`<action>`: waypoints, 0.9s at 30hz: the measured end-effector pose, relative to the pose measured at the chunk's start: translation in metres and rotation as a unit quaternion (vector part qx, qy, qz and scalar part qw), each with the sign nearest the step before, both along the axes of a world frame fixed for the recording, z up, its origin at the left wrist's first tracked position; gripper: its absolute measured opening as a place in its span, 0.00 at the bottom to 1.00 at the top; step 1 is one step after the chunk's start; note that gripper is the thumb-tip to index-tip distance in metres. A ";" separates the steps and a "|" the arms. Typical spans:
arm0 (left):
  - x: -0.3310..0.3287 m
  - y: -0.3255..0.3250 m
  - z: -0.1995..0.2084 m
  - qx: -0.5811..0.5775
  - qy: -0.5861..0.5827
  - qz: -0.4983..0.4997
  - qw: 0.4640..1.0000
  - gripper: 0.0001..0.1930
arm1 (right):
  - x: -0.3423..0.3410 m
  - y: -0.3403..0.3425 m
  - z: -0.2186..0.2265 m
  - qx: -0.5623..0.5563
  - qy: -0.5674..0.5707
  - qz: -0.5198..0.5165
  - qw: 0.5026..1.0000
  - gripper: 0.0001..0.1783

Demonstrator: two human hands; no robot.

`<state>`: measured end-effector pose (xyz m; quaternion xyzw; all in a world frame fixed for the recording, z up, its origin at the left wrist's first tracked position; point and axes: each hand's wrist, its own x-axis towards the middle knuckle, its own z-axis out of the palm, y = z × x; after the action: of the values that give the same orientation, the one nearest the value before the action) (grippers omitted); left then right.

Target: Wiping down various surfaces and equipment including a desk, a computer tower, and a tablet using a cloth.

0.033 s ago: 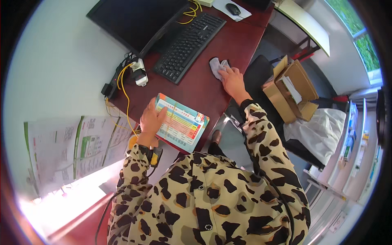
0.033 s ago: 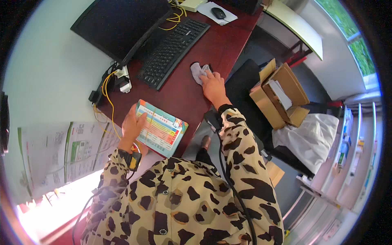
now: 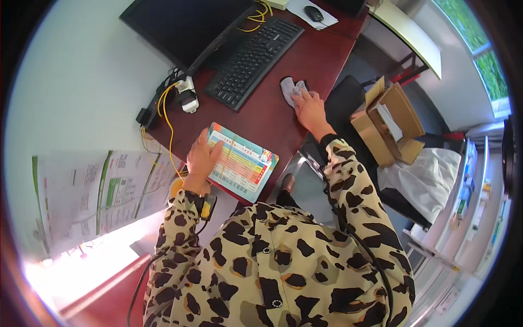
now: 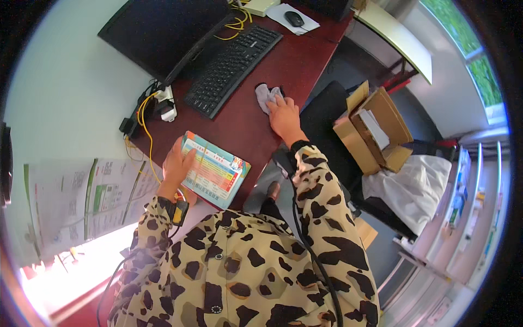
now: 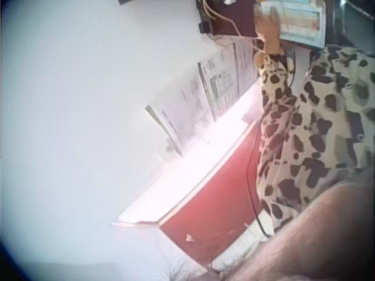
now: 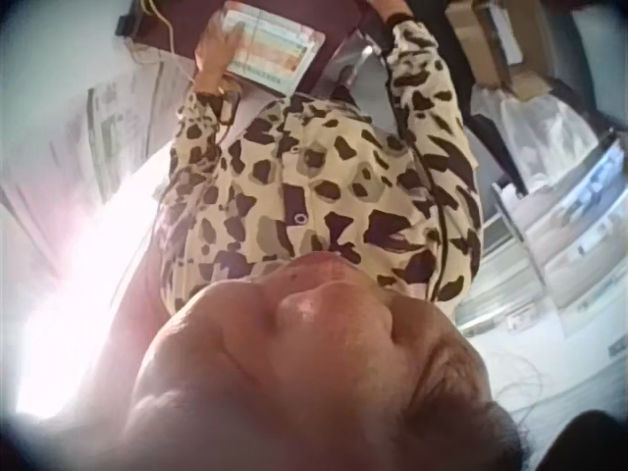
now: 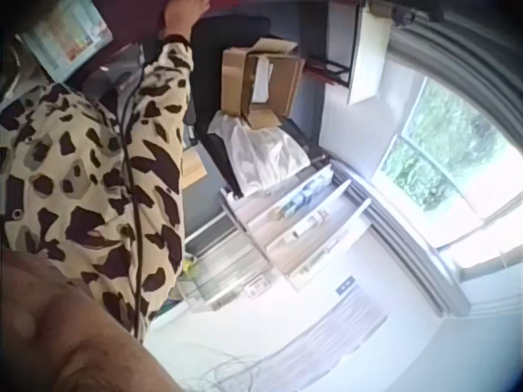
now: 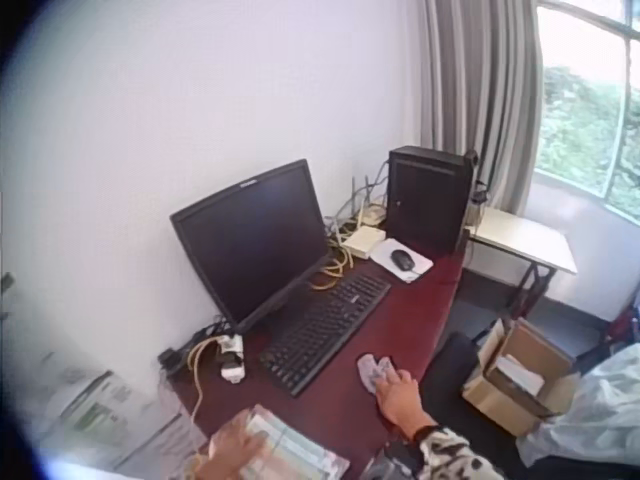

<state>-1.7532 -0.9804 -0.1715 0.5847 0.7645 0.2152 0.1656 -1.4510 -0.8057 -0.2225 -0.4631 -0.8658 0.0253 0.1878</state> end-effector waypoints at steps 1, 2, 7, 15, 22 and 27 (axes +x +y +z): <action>0.002 0.000 0.000 -0.010 0.002 -0.001 1.000 0.30 | -0.001 0.000 0.003 -0.022 -0.001 -0.014 1.000 0.18; 0.002 0.000 0.001 -0.018 0.005 0.001 1.000 0.30 | -0.002 -0.015 0.004 -0.012 -0.019 0.007 1.000 0.19; 0.003 -0.007 0.000 -0.044 0.041 0.031 0.998 0.31 | 0.002 -0.100 0.006 -0.005 0.007 0.132 0.991 0.21; 0.010 0.010 0.006 -0.097 0.016 0.049 0.994 0.32 | -0.017 -0.087 0.019 -0.059 0.033 0.192 0.979 0.19; 0.020 -0.008 -0.009 -0.012 0.109 0.082 0.991 0.29 | -0.036 0.022 0.005 -0.027 -0.008 0.176 0.984 0.15; 0.025 -0.007 -0.003 -0.012 0.132 0.089 0.987 0.28 | 0.003 0.151 -0.008 0.068 0.021 0.065 0.995 0.16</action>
<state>-1.7279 -0.9869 -0.1745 0.5354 0.8313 0.1409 0.0506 -1.4483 -0.6546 -0.2300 -0.3911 -0.8897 -0.0120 0.2353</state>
